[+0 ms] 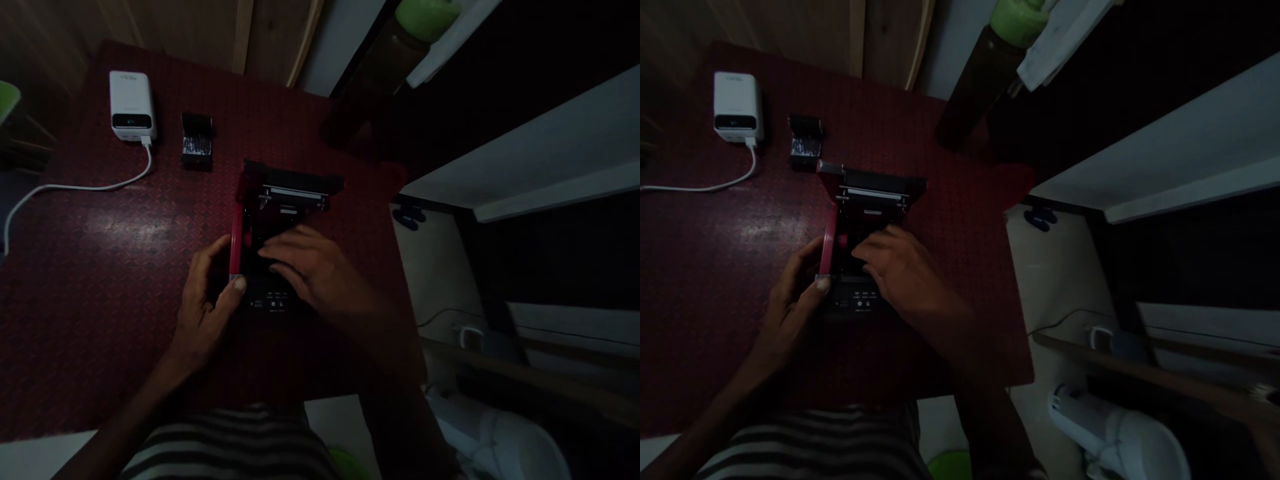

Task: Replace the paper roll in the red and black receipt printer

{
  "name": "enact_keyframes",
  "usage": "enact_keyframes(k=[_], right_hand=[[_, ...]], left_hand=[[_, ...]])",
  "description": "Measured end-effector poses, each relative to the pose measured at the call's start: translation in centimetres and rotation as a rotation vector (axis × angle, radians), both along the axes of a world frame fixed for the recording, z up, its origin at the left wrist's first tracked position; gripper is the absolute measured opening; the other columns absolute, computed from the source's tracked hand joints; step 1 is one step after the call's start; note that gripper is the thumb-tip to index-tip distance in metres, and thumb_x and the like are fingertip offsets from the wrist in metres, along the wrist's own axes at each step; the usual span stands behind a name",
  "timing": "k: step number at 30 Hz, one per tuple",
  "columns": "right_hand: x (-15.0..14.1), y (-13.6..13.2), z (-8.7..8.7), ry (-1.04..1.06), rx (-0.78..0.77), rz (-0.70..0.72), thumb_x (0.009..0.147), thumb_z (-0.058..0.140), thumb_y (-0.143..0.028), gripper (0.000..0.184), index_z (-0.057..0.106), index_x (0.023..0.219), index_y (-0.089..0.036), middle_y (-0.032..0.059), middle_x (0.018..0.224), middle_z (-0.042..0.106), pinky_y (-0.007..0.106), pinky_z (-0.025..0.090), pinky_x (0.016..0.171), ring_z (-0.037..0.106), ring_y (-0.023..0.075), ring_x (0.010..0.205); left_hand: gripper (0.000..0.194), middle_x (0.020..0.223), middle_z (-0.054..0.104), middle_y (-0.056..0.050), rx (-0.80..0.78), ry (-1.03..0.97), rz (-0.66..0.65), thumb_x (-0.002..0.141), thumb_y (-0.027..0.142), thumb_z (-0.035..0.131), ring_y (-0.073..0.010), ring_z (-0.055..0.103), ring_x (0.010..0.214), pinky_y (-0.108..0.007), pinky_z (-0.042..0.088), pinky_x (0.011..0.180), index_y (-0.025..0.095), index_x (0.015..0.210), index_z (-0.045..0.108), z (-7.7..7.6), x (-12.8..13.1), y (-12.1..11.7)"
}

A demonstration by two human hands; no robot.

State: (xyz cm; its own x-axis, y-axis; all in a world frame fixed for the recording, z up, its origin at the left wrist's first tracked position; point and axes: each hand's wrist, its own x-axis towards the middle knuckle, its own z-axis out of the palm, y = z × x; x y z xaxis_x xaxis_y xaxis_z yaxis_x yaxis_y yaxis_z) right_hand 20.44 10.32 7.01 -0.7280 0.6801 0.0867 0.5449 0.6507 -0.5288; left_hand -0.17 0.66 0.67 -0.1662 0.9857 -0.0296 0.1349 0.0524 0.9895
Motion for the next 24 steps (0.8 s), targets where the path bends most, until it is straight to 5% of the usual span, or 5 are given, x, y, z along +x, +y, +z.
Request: enact_keyframes(k=[8,15,18,21,24], right_hand=[[0.7,-1.0,0.3,0.094,0.203,-0.101,0.109,0.069,-0.005,0.02,0.081,0.101,-0.019,0.0063,0.101,0.081,0.037,0.061,0.087,0.071,0.0219,0.094],[0.4,-4.1,-0.4,0.145,0.478,-0.216,0.109,0.065,0.002,0.027,0.084,0.105,-0.016,0.0061,0.094,0.079,0.032,0.059,0.079,0.067,0.0191,0.087],[0.2,-5.3,-0.8,0.081,0.5,-0.239,0.113,0.062,-0.004,0.028,0.084,0.112,-0.02,0.0059,0.099,0.082,0.034,0.06,0.082,0.068,0.019,0.09],[0.1,-6.4,-1.0,0.052,0.515,-0.287,0.113,0.064,-0.004,0.029,0.085,0.113,-0.023,0.0059,0.104,0.085,0.035,0.061,0.084,0.071,0.02,0.093],[0.0,-7.1,-1.1,0.053,0.563,-0.36,0.11,0.069,-0.003,0.028,0.085,0.112,-0.026,0.0059,0.114,0.089,0.037,0.065,0.09,0.077,0.0223,0.103]], left_hand=[[0.058,0.168,0.067,-0.009,0.041,-0.021,0.123,0.111,0.061,0.069,-0.0367,0.065,0.151,-0.057,0.056,0.121,0.034,0.163,0.065,2.3,-0.6,0.3],[0.059,0.156,0.075,-0.01,0.316,0.097,0.108,0.111,0.071,0.066,-0.0352,0.069,0.146,-0.057,0.052,0.125,0.027,0.149,0.078,5.8,-1.2,9.1],[0.053,0.126,0.085,-0.003,0.31,0.068,0.089,0.12,0.059,0.053,-0.0307,0.076,0.134,-0.053,0.056,0.119,0.018,0.111,0.086,6.2,-0.2,11.1],[0.038,0.114,0.083,0.005,0.261,0.054,0.065,0.115,0.045,0.066,-0.0287,0.069,0.147,-0.047,0.051,0.127,0.022,0.088,0.078,6.1,0.5,10.3],[0.02,0.13,0.083,0.003,0.143,0.003,0.075,0.103,0.048,0.08,-0.0306,0.067,0.152,-0.05,0.055,0.129,0.029,0.111,0.082,5.4,0.6,7.8]])
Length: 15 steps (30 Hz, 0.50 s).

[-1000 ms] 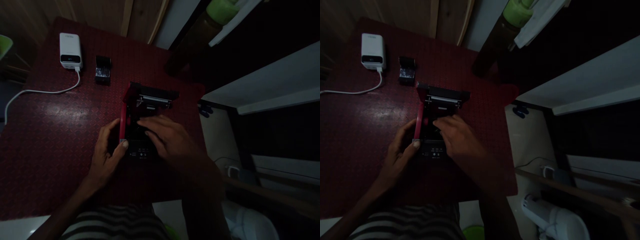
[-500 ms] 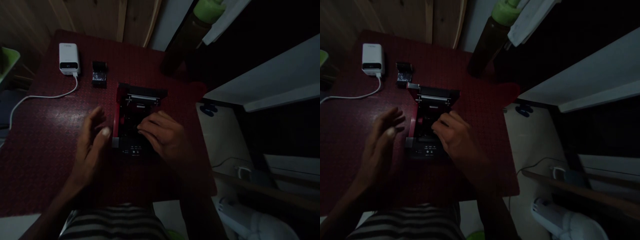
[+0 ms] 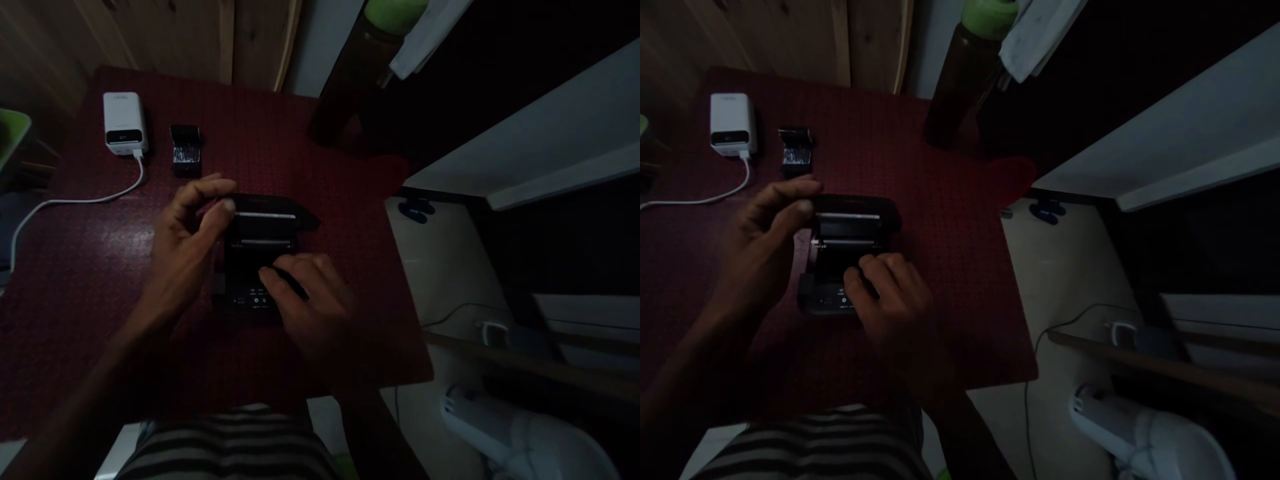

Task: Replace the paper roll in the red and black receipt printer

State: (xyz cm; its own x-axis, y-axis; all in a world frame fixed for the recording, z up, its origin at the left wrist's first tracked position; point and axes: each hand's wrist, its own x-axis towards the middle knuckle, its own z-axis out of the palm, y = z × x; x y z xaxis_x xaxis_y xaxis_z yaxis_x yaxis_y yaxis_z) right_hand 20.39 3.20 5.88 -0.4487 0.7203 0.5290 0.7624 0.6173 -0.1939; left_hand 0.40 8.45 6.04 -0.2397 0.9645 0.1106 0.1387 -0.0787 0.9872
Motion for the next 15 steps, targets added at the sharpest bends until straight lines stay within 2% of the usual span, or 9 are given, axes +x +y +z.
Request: enact_keyframes(k=[2,5,9,12,15], right_hand=[[-0.1,-0.4,0.1,-0.016,0.047,-0.057,0.109,0.073,-0.006,0.026,0.085,0.111,-0.029,0.0053,0.128,0.09,0.04,0.067,0.097,0.08,0.0244,0.116],[-0.2,-0.8,0.1,-0.031,0.073,-0.094,0.11,0.074,-0.011,0.022,0.084,0.11,-0.03,0.0039,0.143,0.086,0.044,0.068,0.107,0.081,0.026,0.133],[-0.1,-0.9,-0.4,0.015,0.002,-0.032,0.114,0.067,-0.008,0.024,0.085,0.111,-0.023,0.0066,0.131,0.091,0.042,0.068,0.11,0.087,0.0242,0.125],[0.0,-0.9,-0.7,0.03,-0.019,-0.014,0.114,0.066,-0.008,0.024,0.086,0.113,-0.02,0.0086,0.13,0.091,0.042,0.069,0.108,0.087,0.0249,0.125],[0.0,-0.9,-0.7,0.037,-0.082,-0.01,0.113,0.065,-0.007,0.027,0.087,0.116,-0.023,0.0072,0.134,0.089,0.043,0.069,0.109,0.086,0.0251,0.128]], left_hand=[[0.048,0.147,0.08,-0.004,-0.107,-0.079,0.027,0.095,0.048,0.089,-0.0356,0.069,0.151,-0.053,0.061,0.123,0.029,0.137,0.078,-0.8,-0.1,-1.8],[0.074,0.161,0.072,-0.011,-0.256,-0.182,0.03,0.087,0.048,0.096,-0.0396,0.068,0.153,-0.052,0.065,0.119,0.027,0.154,0.07,-1.9,-0.2,-3.8],[0.076,0.156,0.077,-0.012,-0.377,-0.295,-0.044,0.09,0.054,0.094,-0.0414,0.073,0.145,-0.053,0.067,0.115,0.025,0.156,0.069,-2.7,-0.1,-5.0],[0.073,0.154,0.078,-0.012,-0.361,-0.308,-0.057,0.092,0.052,0.093,-0.0404,0.073,0.146,-0.053,0.065,0.117,0.025,0.156,0.07,-2.6,-0.1,-5.0],[0.071,0.156,0.076,-0.012,-0.344,-0.274,-0.066,0.094,0.051,0.092,-0.0395,0.072,0.147,-0.053,0.065,0.118,0.025,0.156,0.07,-2.5,-0.2,-5.0]])
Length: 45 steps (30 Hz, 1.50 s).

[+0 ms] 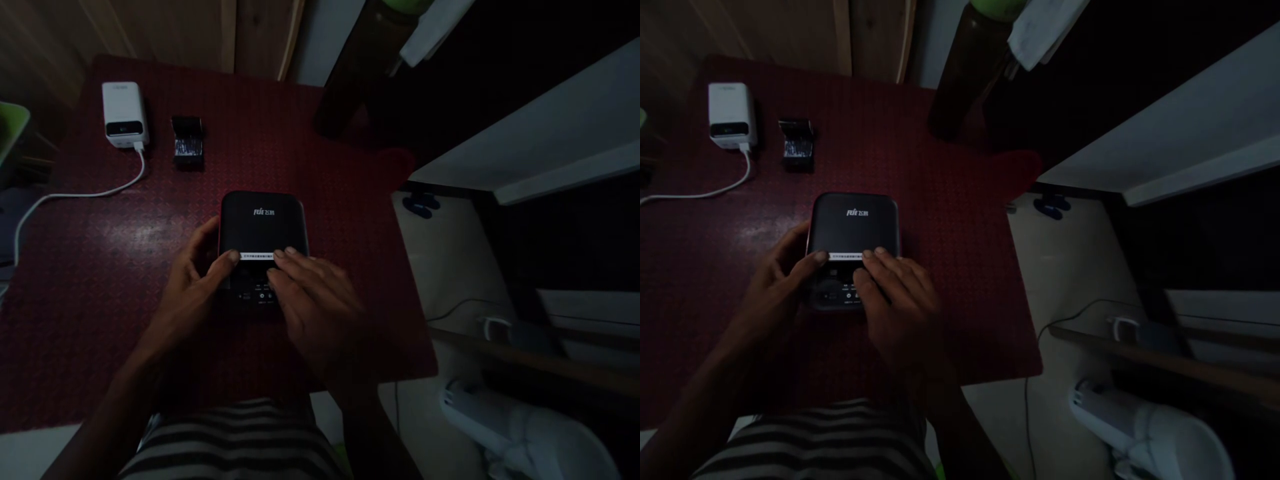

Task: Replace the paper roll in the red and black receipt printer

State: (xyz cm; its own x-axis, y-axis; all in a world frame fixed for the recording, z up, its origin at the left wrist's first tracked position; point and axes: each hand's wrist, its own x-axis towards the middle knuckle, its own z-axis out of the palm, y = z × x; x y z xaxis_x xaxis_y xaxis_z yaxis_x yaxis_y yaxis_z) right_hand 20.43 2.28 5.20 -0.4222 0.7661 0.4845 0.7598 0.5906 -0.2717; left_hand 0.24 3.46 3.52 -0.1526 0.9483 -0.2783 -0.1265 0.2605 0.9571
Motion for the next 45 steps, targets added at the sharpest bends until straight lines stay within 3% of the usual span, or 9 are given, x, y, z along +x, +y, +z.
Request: enact_keyframes(k=[8,14,19,28,31,39,45], right_hand=[[0.1,-0.7,0.0,0.061,-0.087,-0.003,0.114,0.063,-0.011,0.029,0.081,0.135,-0.021,0.0104,0.142,0.087,0.045,0.068,0.117,0.082,0.0267,0.138],[1.2,-2.6,-1.2,0.266,-0.021,-0.141,0.111,0.072,-0.02,0.051,0.064,0.161,-0.029,0.0131,0.146,0.084,0.058,0.068,0.115,0.079,0.0324,0.141],[1.3,-3.9,-2.6,0.352,-0.157,-0.226,0.11,0.078,-0.037,0.065,0.054,0.17,-0.029,0.0164,0.154,0.078,0.059,0.07,0.112,0.078,0.0349,0.14],[0.7,-4.1,-3.2,0.459,-0.244,-0.283,0.108,0.081,-0.048,0.067,0.055,0.168,-0.031,0.0146,0.145,0.082,0.052,0.075,0.1,0.083,0.0325,0.129],[0.6,-4.3,-3.4,0.488,-0.265,-0.32,0.107,0.083,-0.05,0.069,0.056,0.167,-0.031,0.0164,0.15,0.079,0.053,0.075,0.101,0.082,0.0335,0.131],[0.3,-4.4,-3.8,0.551,-0.256,-0.324,0.104,0.086,-0.05,0.072,0.057,0.167,-0.029,0.0176,0.152,0.079,0.053,0.075,0.101,0.083,0.034,0.13],[0.4,-4.3,-3.9,0.588,-0.302,-0.301,0.105,0.085,-0.048,0.075,0.052,0.169,-0.028,0.0194,0.156,0.077,0.053,0.074,0.105,0.081,0.0338,0.136]], left_hand=[[0.072,0.148,0.08,-0.012,-0.021,0.003,0.006,0.091,0.052,0.094,-0.0394,0.077,0.139,-0.052,0.068,0.112,0.027,0.154,0.071,-0.5,-0.4,0.1],[0.055,0.159,0.075,-0.009,-0.024,-0.005,0.014,0.1,0.05,0.086,-0.0403,0.07,0.15,-0.057,0.061,0.124,0.034,0.152,0.078,-0.3,-1.1,-1.7],[0.054,0.162,0.074,-0.006,-0.018,-0.013,-0.031,0.098,0.045,0.089,-0.0397,0.069,0.151,-0.056,0.061,0.125,0.037,0.15,0.08,-0.3,-1.6,-2.5],[0.059,0.16,0.074,-0.011,0.079,0.129,-0.099,0.1,0.052,0.088,-0.0395,0.068,0.153,-0.055,0.061,0.125,0.031,0.153,0.075,0.1,-1.8,-2.0],[0.062,0.16,0.073,-0.014,0.073,0.121,-0.132,0.1,0.052,0.087,-0.0414,0.067,0.153,-0.056,0.064,0.122,0.029,0.155,0.074,0.5,-1.8,-1.9],[0.053,0.152,0.077,-0.01,0.014,0.043,-0.052,0.099,0.043,0.087,-0.0389,0.071,0.148,-0.055,0.063,0.121,0.03,0.148,0.076,0.8,-1.0,-1.9],[0.053,0.151,0.078,-0.009,0.014,0.059,-0.098,0.098,0.04,0.086,-0.0388,0.072,0.145,-0.055,0.065,0.118,0.032,0.149,0.076,0.6,-1.3,-1.8]])
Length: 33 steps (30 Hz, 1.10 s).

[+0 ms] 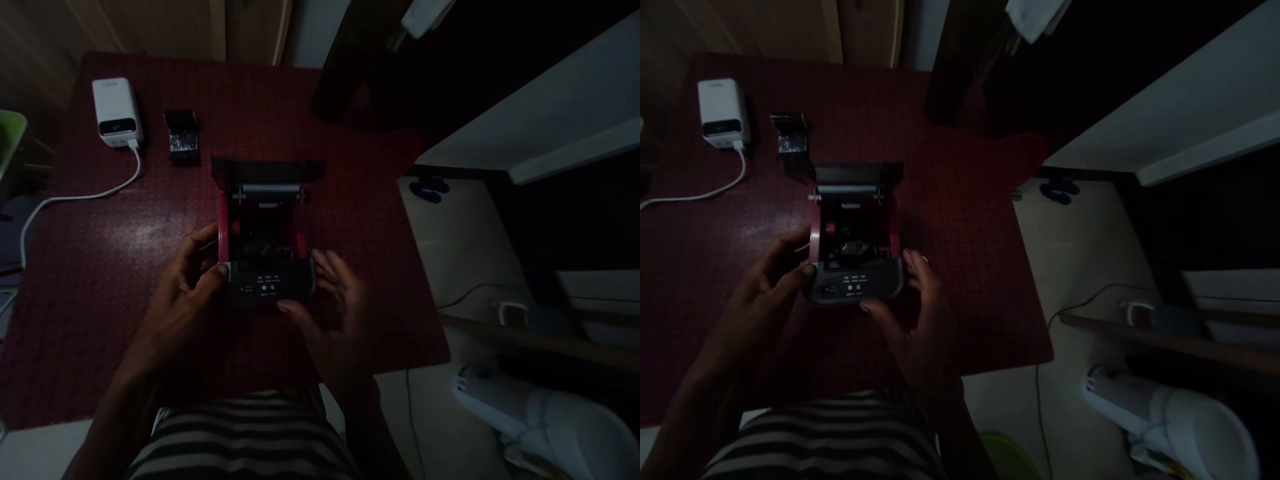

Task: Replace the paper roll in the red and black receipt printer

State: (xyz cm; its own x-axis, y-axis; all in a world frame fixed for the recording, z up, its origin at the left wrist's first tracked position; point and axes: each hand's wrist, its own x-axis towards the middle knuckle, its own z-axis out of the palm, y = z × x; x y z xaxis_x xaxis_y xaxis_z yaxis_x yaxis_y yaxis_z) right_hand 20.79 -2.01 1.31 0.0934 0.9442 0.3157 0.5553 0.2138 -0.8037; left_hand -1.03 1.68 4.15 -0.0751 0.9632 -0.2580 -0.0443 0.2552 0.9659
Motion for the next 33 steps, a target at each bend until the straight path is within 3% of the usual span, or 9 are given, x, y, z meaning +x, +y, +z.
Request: enact_keyframes(k=[3,5,7,9,13,16,22,27,33], right_hand=[[0.8,0.5,1.3,-0.034,-0.024,0.02,0.105,0.086,-0.046,0.07,0.057,0.166,-0.028,0.0172,0.156,0.077,0.05,0.074,0.103,0.082,0.0329,0.133],[1.4,1.6,2.8,-0.129,0.039,0.049,0.109,0.081,-0.037,0.051,0.067,0.157,-0.029,0.0129,0.15,0.081,0.051,0.072,0.109,0.082,0.0315,0.132],[1.5,3.3,4.3,-0.26,0.131,0.136,0.113,0.071,-0.022,0.032,0.076,0.144,-0.028,0.0089,0.142,0.086,0.05,0.068,0.116,0.082,0.0289,0.132],[0.8,5.7,5.5,-0.377,0.167,0.28,0.113,0.063,-0.008,0.033,0.082,0.133,-0.025,0.0077,0.137,0.088,0.048,0.065,0.119,0.082,0.0267,0.13],[-2.2,10.7,7.5,-0.655,-0.097,0.509,0.109,0.062,0.0,0.032,0.084,0.121,-0.019,0.0109,0.128,0.088,0.043,0.066,0.107,0.082,0.0283,0.121],[-4.4,12.7,8.0,-0.863,-0.294,0.572,0.11,0.059,0.0,0.032,0.081,0.128,-0.015,0.0139,0.124,0.087,0.039,0.064,0.094,0.084,0.0295,0.112],[-5.3,13.5,7.2,-0.941,-0.338,0.592,0.111,0.052,-0.001,0.036,0.078,0.131,-0.016,0.0152,0.125,0.084,0.036,0.061,0.088,0.084,0.0285,0.107],[-5.3,13.6,8.1,-0.913,-0.37,0.551,0.107,0.063,-0.005,0.031,0.078,0.132,-0.016,0.016,0.124,0.085,0.038,0.062,0.089,0.083,0.03,0.104],[-3.0,10.5,8.9,-0.642,-0.17,0.416,0.101,0.075,-0.01,0.02,0.081,0.117,-0.019,0.0107,0.115,0.085,0.041,0.062,0.094,0.08,0.0286,0.106]], left_hand=[[0.054,0.157,0.075,-0.008,-0.024,0.023,0.043,0.102,0.043,0.081,-0.0371,0.072,0.144,-0.052,0.065,0.115,0.033,0.154,0.073,-0.1,0.2,-0.4],[0.055,0.159,0.074,-0.009,-0.025,0.047,0.066,0.104,0.046,0.077,-0.0361,0.072,0.145,-0.051,0.065,0.115,0.032,0.157,0.07,-0.2,0.4,-0.6],[0.057,0.159,0.074,-0.01,0.008,0.059,0.05,0.105,0.047,0.075,-0.036,0.072,0.146,-0.05,0.064,0.116,0.029,0.158,0.068,-0.4,0.4,-0.7],[0.058,0.158,0.074,-0.011,0.037,0.058,0.034,0.104,0.047,0.075,-0.0361,0.071,0.147,-0.05,0.062,0.119,0.026,0.157,0.068,-0.8,0.3,-0.6],[0.062,0.162,0.072,-0.012,0.038,0.032,0.046,0.103,0.053,0.078,-0.0378,0.068,0.151,-0.053,0.058,0.123,0.026,0.158,0.067,-1.8,0.0,-0.5],[0.068,0.162,0.072,-0.014,0.055,-0.008,0.037,0.101,0.056,0.08,-0.0381,0.069,0.15,-0.054,0.058,0.123,0.024,0.159,0.066,-2.3,-0.1,-0.5],[0.066,0.164,0.07,-0.012,0.081,-0.007,0.014,0.104,0.053,0.078,-0.034,0.068,0.152,-0.05,0.055,0.127,0.025,0.161,0.064,-2.5,-0.3,-0.6],[0.064,0.162,0.071,-0.011,0.064,0.01,0.001,0.104,0.052,0.079,-0.0328,0.07,0.149,-0.047,0.058,0.122,0.026,0.161,0.065,-2.5,-0.5,-0.6],[0.062,0.161,0.072,-0.011,0.065,0.009,0.004,0.104,0.051,0.079,-0.0328,0.069,0.15,-0.046,0.058,0.123,0.027,0.159,0.066,-2.1,-0.5,-0.4]])
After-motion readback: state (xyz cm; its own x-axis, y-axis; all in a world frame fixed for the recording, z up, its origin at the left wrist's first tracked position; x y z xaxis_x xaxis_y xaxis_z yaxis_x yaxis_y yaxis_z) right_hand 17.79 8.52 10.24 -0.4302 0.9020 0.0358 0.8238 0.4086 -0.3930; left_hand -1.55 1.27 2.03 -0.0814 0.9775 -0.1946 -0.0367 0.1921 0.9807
